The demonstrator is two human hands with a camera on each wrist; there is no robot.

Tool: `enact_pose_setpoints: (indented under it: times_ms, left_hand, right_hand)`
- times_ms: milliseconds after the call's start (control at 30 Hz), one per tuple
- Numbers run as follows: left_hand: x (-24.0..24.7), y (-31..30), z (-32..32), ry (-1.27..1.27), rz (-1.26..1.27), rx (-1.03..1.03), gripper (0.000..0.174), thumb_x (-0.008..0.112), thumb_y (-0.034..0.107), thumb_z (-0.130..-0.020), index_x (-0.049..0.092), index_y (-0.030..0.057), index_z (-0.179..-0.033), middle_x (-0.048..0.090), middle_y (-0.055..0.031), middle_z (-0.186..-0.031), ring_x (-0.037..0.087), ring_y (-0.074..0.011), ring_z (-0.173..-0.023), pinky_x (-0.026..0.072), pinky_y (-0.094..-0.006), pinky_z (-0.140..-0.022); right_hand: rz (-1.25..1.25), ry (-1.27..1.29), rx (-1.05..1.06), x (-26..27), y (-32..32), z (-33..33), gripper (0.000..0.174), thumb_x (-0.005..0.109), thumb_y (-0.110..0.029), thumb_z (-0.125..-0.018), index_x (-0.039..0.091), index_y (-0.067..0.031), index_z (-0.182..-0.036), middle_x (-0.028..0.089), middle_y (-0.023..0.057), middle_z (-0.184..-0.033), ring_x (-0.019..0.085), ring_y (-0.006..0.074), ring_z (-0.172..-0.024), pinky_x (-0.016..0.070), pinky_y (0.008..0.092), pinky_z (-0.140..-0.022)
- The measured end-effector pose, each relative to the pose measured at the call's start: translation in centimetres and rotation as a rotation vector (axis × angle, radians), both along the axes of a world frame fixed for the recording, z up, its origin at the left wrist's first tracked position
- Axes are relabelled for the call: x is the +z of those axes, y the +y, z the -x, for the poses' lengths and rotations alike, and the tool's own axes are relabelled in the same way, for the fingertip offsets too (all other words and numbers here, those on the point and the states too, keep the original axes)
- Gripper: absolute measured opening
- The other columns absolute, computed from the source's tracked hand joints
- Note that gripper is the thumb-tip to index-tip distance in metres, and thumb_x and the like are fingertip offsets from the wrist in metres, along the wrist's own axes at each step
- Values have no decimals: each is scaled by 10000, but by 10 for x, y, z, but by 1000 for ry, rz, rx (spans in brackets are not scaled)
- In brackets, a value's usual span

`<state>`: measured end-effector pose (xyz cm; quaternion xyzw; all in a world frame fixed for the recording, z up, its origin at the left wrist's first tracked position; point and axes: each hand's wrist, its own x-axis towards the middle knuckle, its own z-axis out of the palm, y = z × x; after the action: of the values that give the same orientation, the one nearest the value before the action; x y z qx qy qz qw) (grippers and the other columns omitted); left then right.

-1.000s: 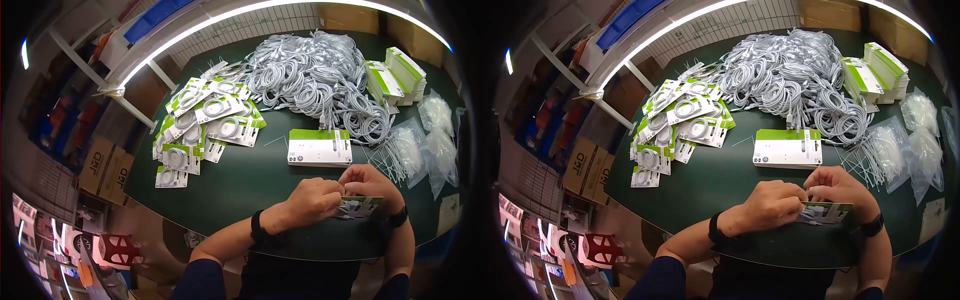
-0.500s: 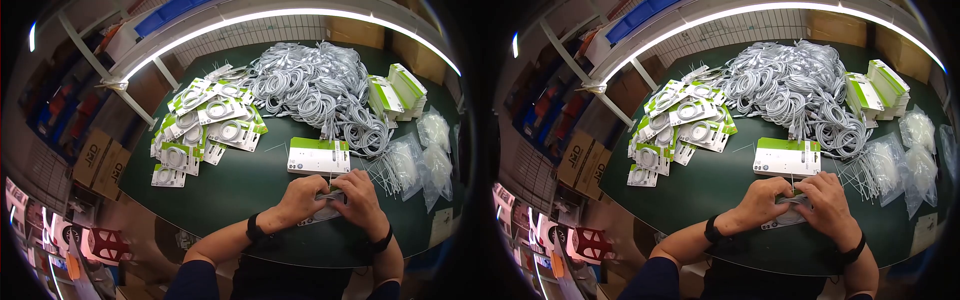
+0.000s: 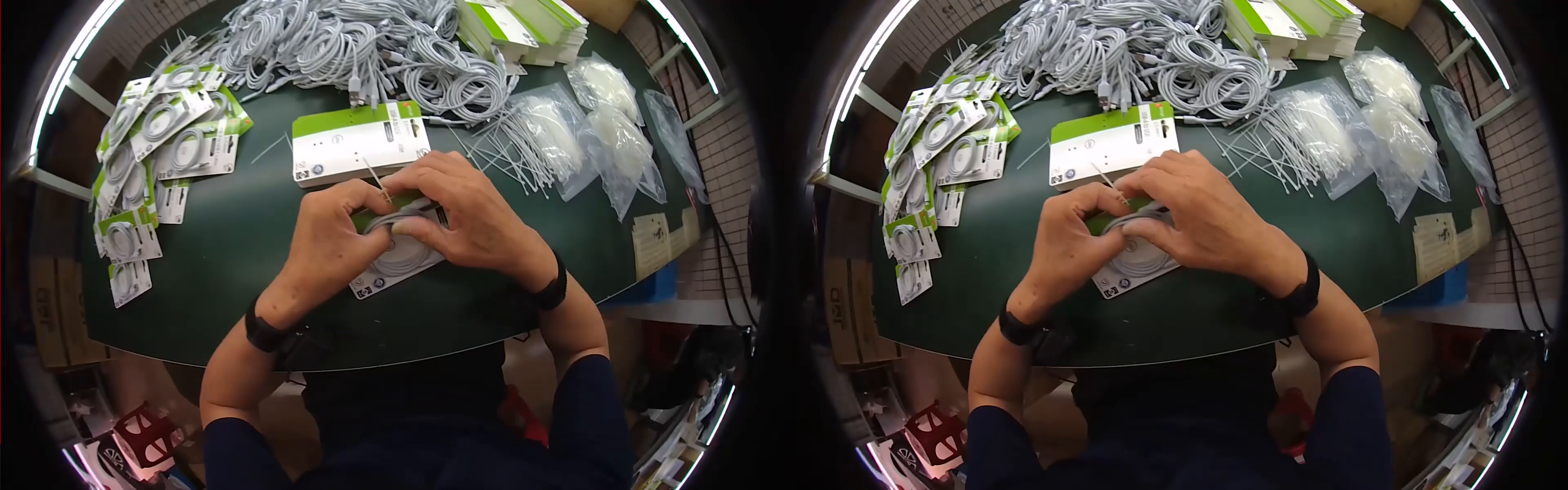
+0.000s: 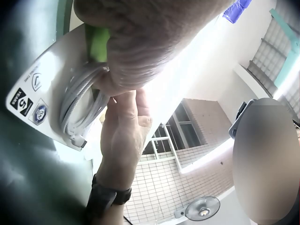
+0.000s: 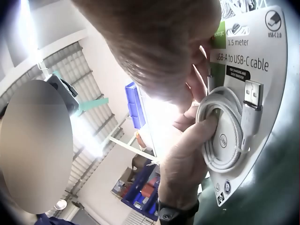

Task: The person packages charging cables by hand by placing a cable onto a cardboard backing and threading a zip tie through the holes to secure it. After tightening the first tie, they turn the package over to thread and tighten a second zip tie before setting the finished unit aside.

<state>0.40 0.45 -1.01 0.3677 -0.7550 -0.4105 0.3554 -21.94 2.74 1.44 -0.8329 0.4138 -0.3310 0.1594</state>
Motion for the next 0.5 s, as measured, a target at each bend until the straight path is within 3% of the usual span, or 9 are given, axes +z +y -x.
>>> enact_pose_setpoints:
  times_ms: [100,233,500]
  left_hand:
    - [0,2,2,17,-61,-31,186,739,-18,-771,739,-28,-957,778,-111,-910,736,-166,-816,573,-294,-766]
    - [1,3,5,-2,-100,-31,165,724,-25,-780,738,-28,-944,773,-103,-889,721,-137,-811,565,-282,-763]
    - [-9,3,7,20,-139,-30,128,716,-9,-779,725,-27,-906,747,-77,-829,647,-103,-737,517,-272,-686]
  right_hand:
    - [-45,-177,40,-14,-5,0,218,818,-101,-869,742,-45,-1065,722,99,-946,706,275,-887,551,359,-806]
    - [-105,-285,8,-15,-3,-5,96,788,-88,-919,749,-31,-986,723,95,-878,705,229,-764,546,324,-674]
    - [-133,-196,-48,-22,-2,-9,63,764,-26,-918,709,-8,-943,717,93,-879,696,225,-760,541,334,-677]
